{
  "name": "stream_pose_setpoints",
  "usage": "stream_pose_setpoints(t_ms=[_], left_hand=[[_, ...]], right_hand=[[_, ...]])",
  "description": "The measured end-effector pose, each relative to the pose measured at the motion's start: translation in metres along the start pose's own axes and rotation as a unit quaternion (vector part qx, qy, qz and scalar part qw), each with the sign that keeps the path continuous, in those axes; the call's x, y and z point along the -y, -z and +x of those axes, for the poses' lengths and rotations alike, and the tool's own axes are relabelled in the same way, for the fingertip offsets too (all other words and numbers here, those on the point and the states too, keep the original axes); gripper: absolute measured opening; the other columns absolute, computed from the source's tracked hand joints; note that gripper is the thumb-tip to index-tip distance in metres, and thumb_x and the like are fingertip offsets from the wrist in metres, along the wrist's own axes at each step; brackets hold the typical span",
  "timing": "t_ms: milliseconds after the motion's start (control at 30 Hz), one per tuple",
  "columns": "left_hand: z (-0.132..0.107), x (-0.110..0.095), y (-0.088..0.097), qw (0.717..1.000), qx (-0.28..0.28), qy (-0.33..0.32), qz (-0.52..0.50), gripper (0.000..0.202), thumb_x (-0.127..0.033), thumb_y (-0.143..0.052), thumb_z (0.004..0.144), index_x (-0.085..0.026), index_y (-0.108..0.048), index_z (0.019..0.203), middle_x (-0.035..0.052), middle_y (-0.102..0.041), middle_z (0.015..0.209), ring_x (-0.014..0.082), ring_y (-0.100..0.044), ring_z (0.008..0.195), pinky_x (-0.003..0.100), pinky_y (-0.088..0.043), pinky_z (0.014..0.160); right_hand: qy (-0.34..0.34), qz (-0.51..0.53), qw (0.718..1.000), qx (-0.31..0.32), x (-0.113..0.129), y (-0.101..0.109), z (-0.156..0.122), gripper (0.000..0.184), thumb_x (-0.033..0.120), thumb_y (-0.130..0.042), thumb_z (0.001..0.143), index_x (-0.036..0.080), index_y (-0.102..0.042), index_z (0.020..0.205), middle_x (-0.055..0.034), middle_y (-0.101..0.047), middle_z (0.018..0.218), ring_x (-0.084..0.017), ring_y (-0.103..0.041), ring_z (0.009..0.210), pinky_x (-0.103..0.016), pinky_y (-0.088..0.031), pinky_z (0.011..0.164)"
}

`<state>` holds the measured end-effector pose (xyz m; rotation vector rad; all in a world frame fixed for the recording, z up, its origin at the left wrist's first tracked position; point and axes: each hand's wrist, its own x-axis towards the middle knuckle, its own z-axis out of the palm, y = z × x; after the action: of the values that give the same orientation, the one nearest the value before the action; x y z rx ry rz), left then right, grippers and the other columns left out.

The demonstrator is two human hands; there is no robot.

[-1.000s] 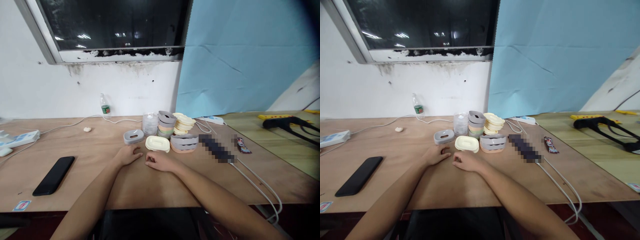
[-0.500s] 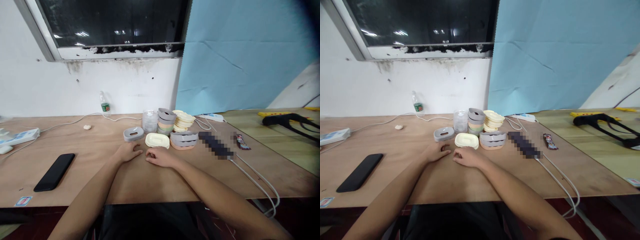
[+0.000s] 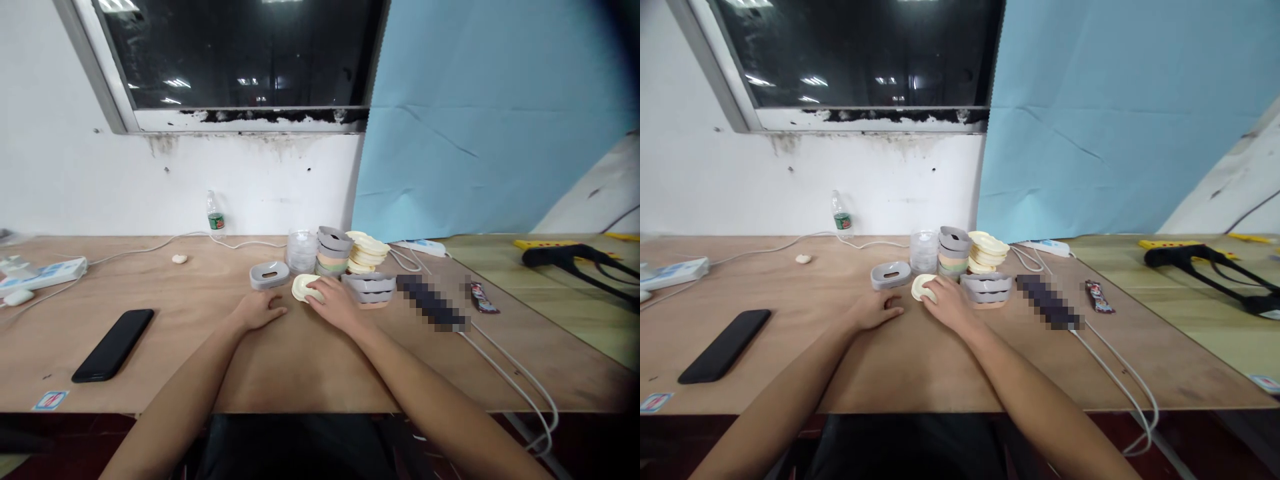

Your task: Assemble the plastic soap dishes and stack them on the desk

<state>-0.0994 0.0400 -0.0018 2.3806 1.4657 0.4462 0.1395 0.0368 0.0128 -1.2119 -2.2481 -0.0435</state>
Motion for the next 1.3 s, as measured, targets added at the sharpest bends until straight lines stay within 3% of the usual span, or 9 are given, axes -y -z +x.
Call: stream_pose_setpoints(t_ms=[200,533,600,667,767,833,1033,1200,1300], left_hand=[[-0.001,-0.001,0.001,1.000,-0.003,-0.008,0.010,0.047,-0.054,-0.052,0.081,-0.021,-0.061,0.112,0.0051,-0.066,0.088,0.0221,-0.061,0.078,0.030,-0.043,0.064],[-0.001,0.001,0.001,1.000,-0.004,-0.023,0.006,0.045,-0.054,-0.054,0.080,-0.022,-0.062,0.111,0.0034,-0.065,0.084,0.0201,-0.060,0.074,0.028,-0.042,0.062],[0.000,0.002,0.001,0.999,-0.040,-0.022,-0.011,0.043,-0.053,-0.053,0.081,-0.022,-0.063,0.109,0.0026,-0.065,0.081,0.0187,-0.060,0.072,0.027,-0.042,0.062],[0.002,0.003,0.002,0.992,-0.121,-0.006,-0.040,0.039,-0.050,-0.050,0.084,-0.021,-0.064,0.107,0.0021,-0.065,0.078,0.0170,-0.059,0.070,0.026,-0.042,0.062],[0.005,0.009,0.005,0.963,-0.256,0.027,-0.082,0.035,-0.047,-0.048,0.087,-0.020,-0.066,0.100,0.0018,-0.063,0.075,0.0150,-0.058,0.068,0.025,-0.042,0.061],[0.007,0.013,0.007,0.946,-0.308,0.032,-0.095,0.033,-0.045,-0.049,0.087,-0.019,-0.066,0.094,0.0016,-0.062,0.073,0.0141,-0.056,0.066,0.025,-0.042,0.062],[0.013,0.031,0.001,0.937,-0.346,0.013,-0.046,0.028,-0.042,-0.053,0.086,-0.019,-0.067,0.088,0.0034,-0.060,0.077,0.0166,-0.058,0.075,0.030,-0.046,0.073],[0.017,0.046,-0.005,0.936,-0.350,0.037,-0.011,0.028,-0.043,-0.055,0.084,-0.020,-0.066,0.094,0.0064,-0.061,0.093,0.0212,-0.059,0.093,0.035,-0.045,0.088],[0.023,0.048,-0.008,0.942,-0.323,0.076,0.041,0.050,-0.053,-0.060,0.077,-0.021,-0.058,0.117,0.0105,-0.055,0.119,0.0268,-0.053,0.112,0.040,-0.040,0.098]], right_hand=[[-0.002,-0.056,0.997,0.062,-0.012,-0.005,-0.001,0.043,0.036,-0.057,0.084,0.019,-0.052,0.123,-0.0116,-0.054,0.127,-0.027,-0.047,0.114,-0.040,-0.036,0.095],[-0.003,-0.060,0.995,0.081,-0.019,-0.013,0.000,0.042,0.035,-0.059,0.083,0.019,-0.055,0.122,-0.0111,-0.060,0.118,-0.027,-0.050,0.113,-0.041,-0.037,0.095],[0.006,-0.049,0.997,0.054,-0.016,-0.011,0.001,0.044,0.035,-0.062,0.080,0.019,-0.056,0.120,-0.0109,-0.061,0.117,-0.027,-0.050,0.111,-0.042,-0.037,0.096],[0.033,-0.021,0.999,0.024,-0.010,-0.008,0.001,0.044,0.037,-0.064,0.079,0.019,-0.058,0.119,-0.0106,-0.062,0.116,-0.027,-0.051,0.110,-0.043,-0.037,0.097],[0.100,0.048,0.994,0.006,0.007,-0.008,-0.002,0.045,0.041,-0.064,0.079,0.020,-0.059,0.119,-0.0097,-0.062,0.116,-0.025,-0.052,0.110,-0.042,-0.037,0.098],[0.145,0.088,0.985,0.020,0.020,-0.012,-0.006,0.045,0.044,-0.063,0.080,0.021,-0.060,0.118,-0.0092,-0.062,0.116,-0.025,-0.052,0.110,-0.041,-0.038,0.098],[0.238,0.114,0.949,0.174,0.043,-0.022,-0.010,0.051,0.051,-0.056,0.084,0.024,-0.054,0.128,-0.0092,-0.058,0.123,-0.024,-0.050,0.112,-0.041,-0.038,0.096],[0.194,0.128,0.966,0.118,0.034,-0.020,-0.007,0.053,0.050,-0.057,0.084,0.023,-0.053,0.129,-0.0102,-0.055,0.126,-0.025,-0.047,0.116,-0.043,-0.037,0.100],[0.163,0.142,0.975,0.059,0.023,-0.020,-0.005,0.040,0.042,-0.055,0.087,0.022,-0.059,0.121,-0.0103,-0.058,0.121,-0.024,-0.050,0.112,-0.043,-0.039,0.097]])
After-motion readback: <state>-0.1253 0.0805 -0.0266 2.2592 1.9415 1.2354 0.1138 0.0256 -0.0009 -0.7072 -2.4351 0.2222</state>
